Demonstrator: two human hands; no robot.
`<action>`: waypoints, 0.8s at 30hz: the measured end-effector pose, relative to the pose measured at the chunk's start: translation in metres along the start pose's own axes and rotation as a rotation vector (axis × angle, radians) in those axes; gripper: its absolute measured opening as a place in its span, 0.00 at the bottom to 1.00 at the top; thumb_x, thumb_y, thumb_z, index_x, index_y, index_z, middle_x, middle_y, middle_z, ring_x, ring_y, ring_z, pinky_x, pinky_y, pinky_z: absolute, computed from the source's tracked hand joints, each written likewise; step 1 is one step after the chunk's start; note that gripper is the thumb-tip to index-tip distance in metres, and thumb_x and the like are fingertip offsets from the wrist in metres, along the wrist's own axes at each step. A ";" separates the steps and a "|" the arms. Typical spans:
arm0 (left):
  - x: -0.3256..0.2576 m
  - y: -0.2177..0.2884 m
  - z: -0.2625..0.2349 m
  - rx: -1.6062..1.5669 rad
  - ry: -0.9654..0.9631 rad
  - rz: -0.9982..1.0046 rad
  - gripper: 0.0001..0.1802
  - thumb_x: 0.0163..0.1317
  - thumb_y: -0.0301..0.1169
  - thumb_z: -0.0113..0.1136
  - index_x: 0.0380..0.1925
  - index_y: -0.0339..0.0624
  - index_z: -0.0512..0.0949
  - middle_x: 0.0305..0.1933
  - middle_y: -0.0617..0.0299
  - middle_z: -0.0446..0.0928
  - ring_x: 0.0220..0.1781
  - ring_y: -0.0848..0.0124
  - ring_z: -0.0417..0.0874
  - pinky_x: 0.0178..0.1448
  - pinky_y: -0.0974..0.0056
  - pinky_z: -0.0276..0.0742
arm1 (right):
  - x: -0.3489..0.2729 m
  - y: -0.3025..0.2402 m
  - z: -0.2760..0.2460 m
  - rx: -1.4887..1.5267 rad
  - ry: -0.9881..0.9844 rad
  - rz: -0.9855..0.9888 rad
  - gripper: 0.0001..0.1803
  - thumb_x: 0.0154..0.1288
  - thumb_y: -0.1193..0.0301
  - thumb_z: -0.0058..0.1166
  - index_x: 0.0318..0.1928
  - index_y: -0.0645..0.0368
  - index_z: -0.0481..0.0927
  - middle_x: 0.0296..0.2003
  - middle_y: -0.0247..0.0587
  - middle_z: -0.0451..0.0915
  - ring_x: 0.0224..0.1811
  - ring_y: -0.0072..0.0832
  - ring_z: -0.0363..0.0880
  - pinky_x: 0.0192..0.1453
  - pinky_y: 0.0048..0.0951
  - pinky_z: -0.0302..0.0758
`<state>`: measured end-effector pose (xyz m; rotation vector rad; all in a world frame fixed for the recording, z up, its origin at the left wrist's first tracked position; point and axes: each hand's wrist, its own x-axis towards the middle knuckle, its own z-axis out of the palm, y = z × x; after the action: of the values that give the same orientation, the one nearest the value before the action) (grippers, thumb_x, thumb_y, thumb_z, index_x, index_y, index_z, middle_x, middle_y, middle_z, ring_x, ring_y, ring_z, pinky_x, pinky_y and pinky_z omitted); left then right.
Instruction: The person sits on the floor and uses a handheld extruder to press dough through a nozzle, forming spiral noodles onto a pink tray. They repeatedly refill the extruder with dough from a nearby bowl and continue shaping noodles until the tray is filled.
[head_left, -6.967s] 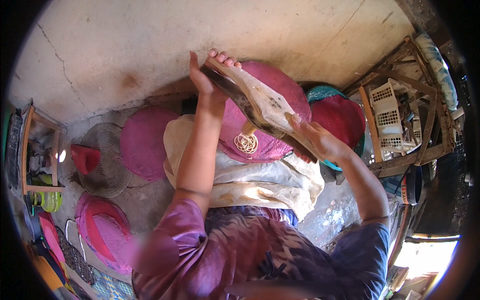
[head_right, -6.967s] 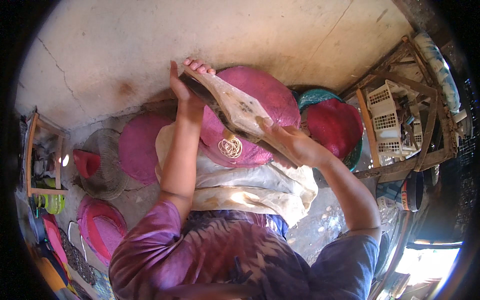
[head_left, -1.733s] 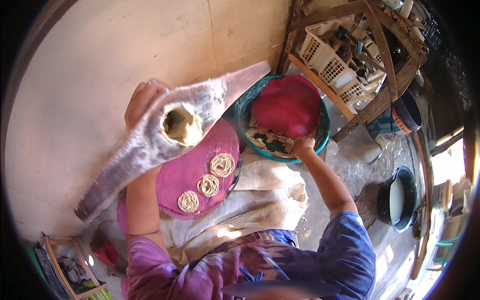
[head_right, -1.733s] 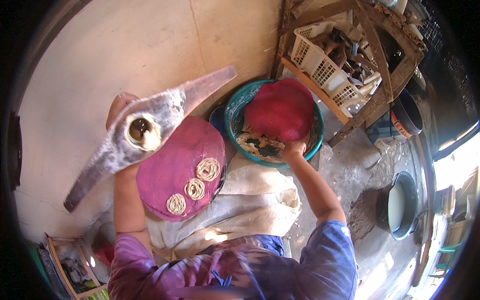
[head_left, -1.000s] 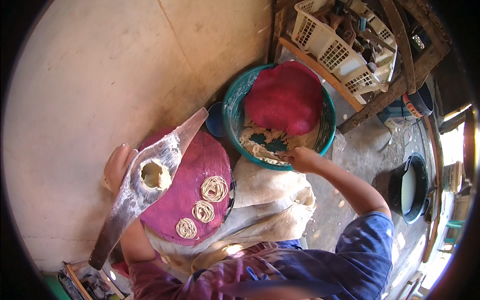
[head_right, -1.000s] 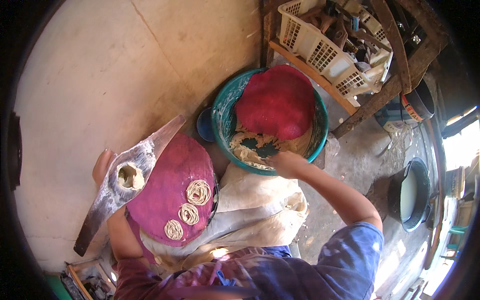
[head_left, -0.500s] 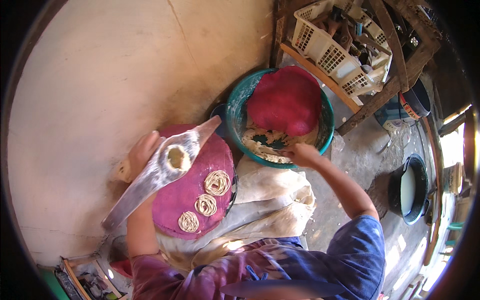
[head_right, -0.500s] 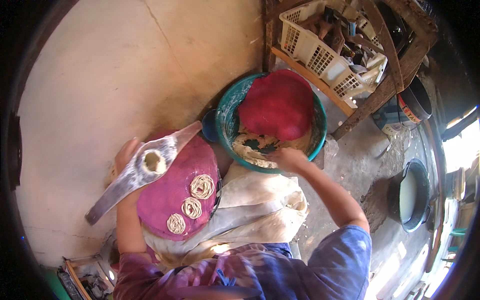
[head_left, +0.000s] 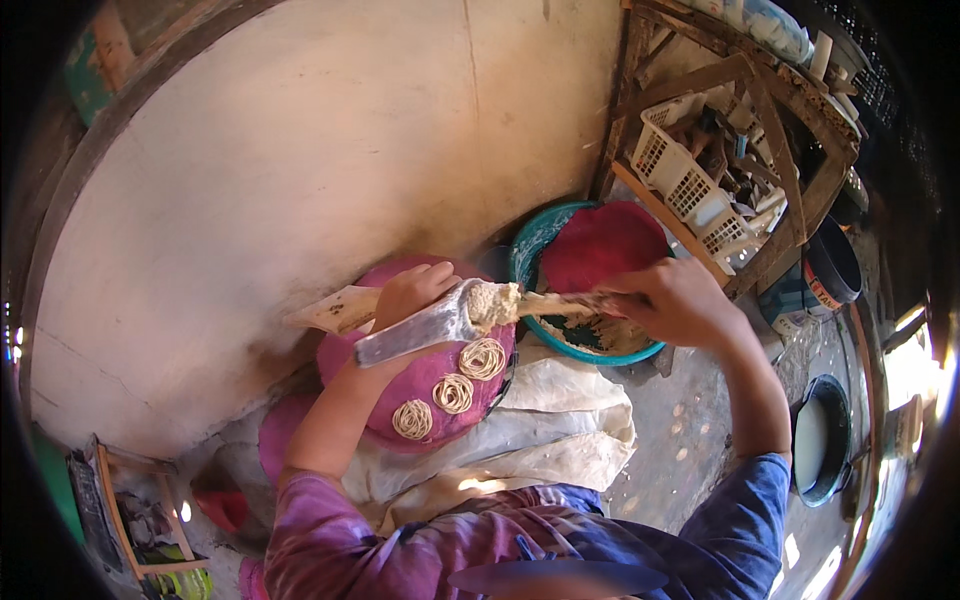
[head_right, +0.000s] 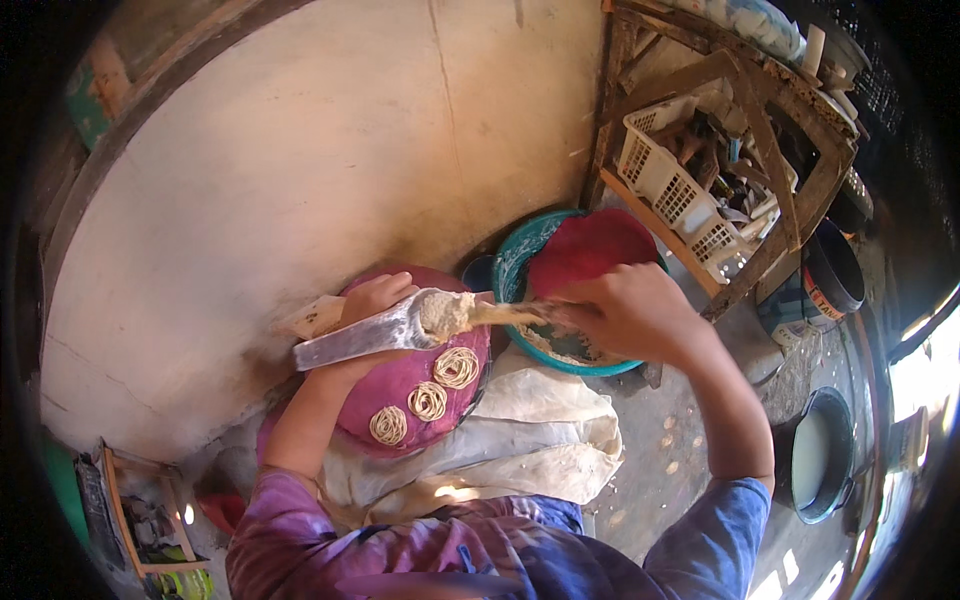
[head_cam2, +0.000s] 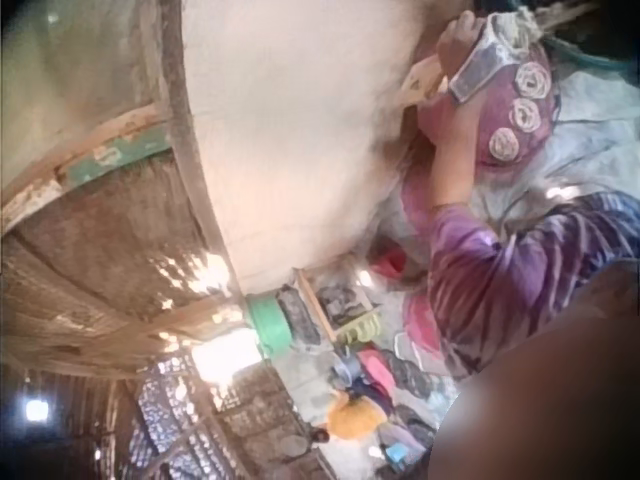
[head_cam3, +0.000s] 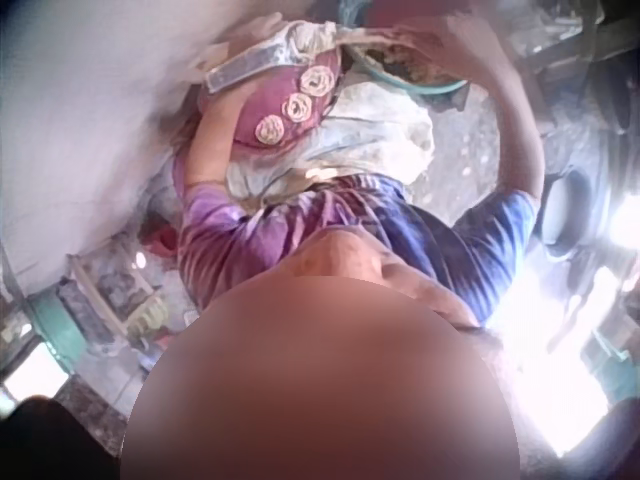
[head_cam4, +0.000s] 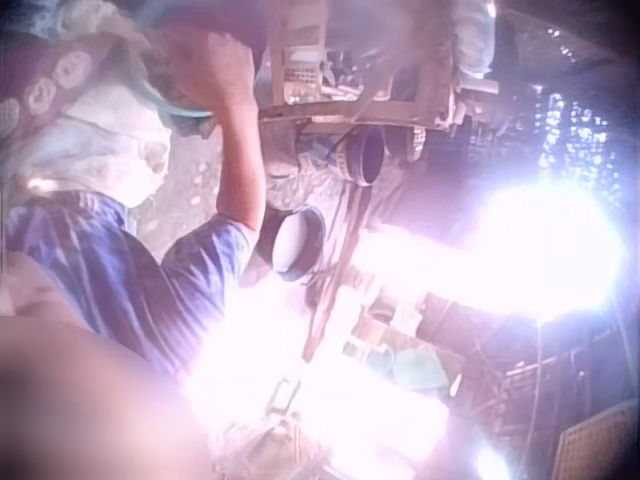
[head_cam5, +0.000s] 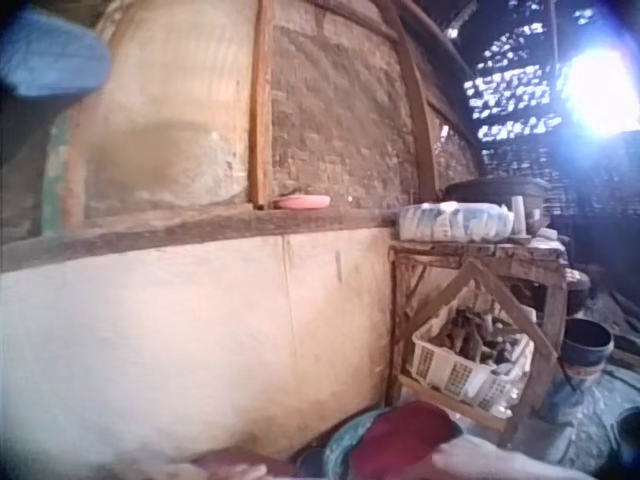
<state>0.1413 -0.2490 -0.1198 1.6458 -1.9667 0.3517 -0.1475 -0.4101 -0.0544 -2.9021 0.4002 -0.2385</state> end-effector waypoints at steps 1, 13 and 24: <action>-0.003 0.005 -0.004 -0.003 0.007 -0.028 0.12 0.48 0.41 0.65 0.25 0.47 0.76 0.27 0.58 0.70 0.31 0.59 0.77 0.34 0.55 0.74 | 0.005 -0.019 0.005 -0.183 0.066 -0.031 0.16 0.67 0.62 0.53 0.50 0.55 0.83 0.28 0.36 0.82 0.28 0.30 0.82 0.31 0.31 0.75; -0.059 -0.032 -0.052 0.133 0.310 -0.367 0.16 0.47 0.38 0.73 0.33 0.44 0.79 0.33 0.57 0.81 0.37 0.58 0.83 0.44 0.56 0.79 | 0.006 -0.104 -0.002 -0.561 0.404 -0.146 0.23 0.57 0.69 0.54 0.55 0.52 0.78 0.25 0.29 0.72 0.24 0.23 0.77 0.29 0.28 0.73; -0.047 -0.011 -0.064 0.199 0.219 -0.267 0.16 0.52 0.38 0.68 0.22 0.44 0.71 0.24 0.56 0.75 0.27 0.57 0.79 0.31 0.55 0.74 | 0.043 -0.139 0.000 -0.575 0.195 -0.368 0.23 0.58 0.69 0.52 0.55 0.60 0.77 0.25 0.29 0.74 0.25 0.25 0.79 0.29 0.27 0.73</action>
<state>0.1719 -0.1795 -0.0956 1.8788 -1.5701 0.6118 -0.0718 -0.2912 -0.0181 -3.5208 -0.0644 -0.5455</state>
